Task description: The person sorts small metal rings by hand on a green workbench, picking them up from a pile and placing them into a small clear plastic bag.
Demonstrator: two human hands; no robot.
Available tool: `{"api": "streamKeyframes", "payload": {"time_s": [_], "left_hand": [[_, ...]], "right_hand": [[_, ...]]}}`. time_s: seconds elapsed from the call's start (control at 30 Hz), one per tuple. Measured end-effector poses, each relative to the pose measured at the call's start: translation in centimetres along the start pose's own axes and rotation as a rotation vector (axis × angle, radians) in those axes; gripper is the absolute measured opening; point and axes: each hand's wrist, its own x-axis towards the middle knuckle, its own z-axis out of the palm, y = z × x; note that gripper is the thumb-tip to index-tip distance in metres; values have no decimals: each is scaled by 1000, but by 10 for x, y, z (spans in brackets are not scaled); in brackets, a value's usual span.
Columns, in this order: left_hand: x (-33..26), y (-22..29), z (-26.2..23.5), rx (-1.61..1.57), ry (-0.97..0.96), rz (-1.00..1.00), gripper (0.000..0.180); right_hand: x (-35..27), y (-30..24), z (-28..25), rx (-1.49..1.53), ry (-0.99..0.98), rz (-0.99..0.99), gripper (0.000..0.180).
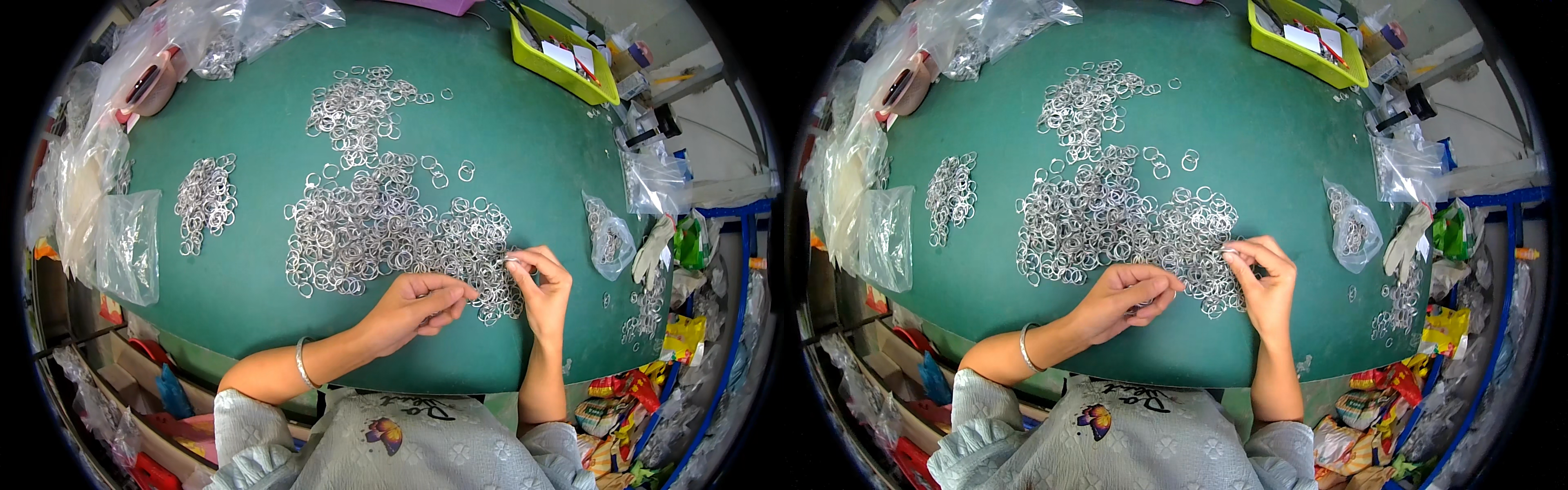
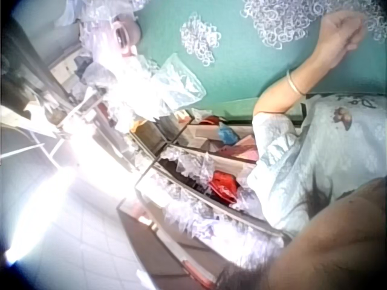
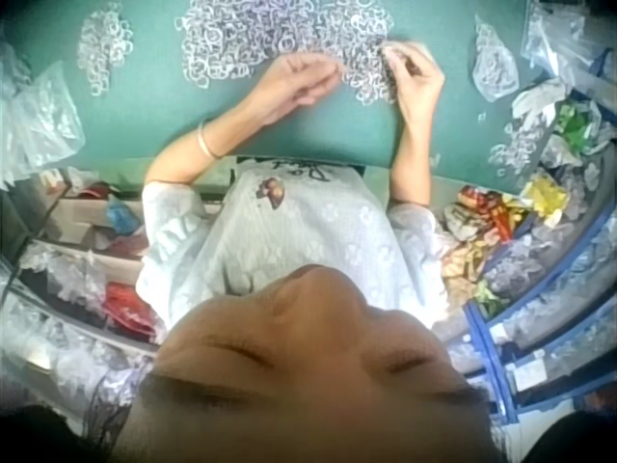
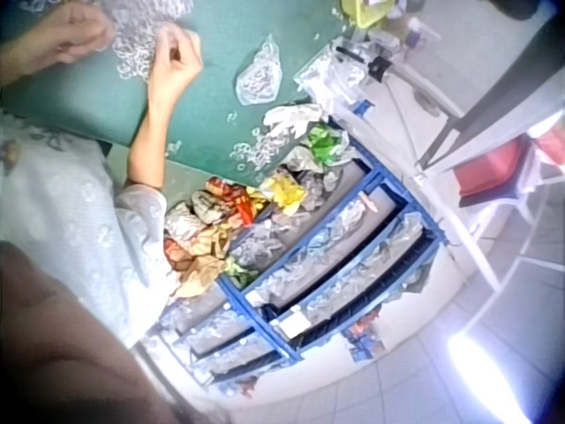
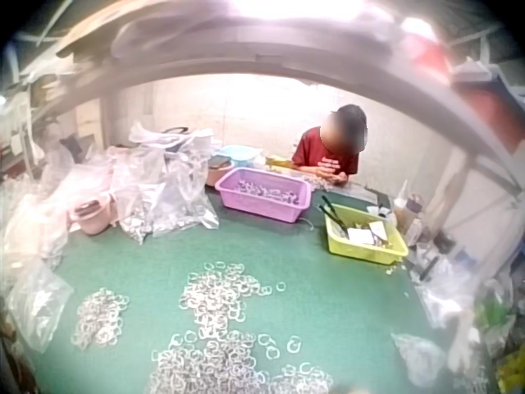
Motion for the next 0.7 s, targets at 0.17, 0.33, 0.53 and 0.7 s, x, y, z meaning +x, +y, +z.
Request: {"api": "streamKeyframes", "payload": {"time_s": [0.17,0.33,0.53,0.7], "left_hand": [[1,0,0,-16,35,-29,25],[1,0,-1,-4,44,-33,24],[0,-1,2,118,128,40,23],[-2,3,5,310,111,129,29]], "right_hand": [[-6,6,3,144,-49,99,12],[-5,1,5,30,-55,0,12],[-6,-13,10,69,-177,-270,13],[-10,-16,17,38,-176,-440,17]]}}
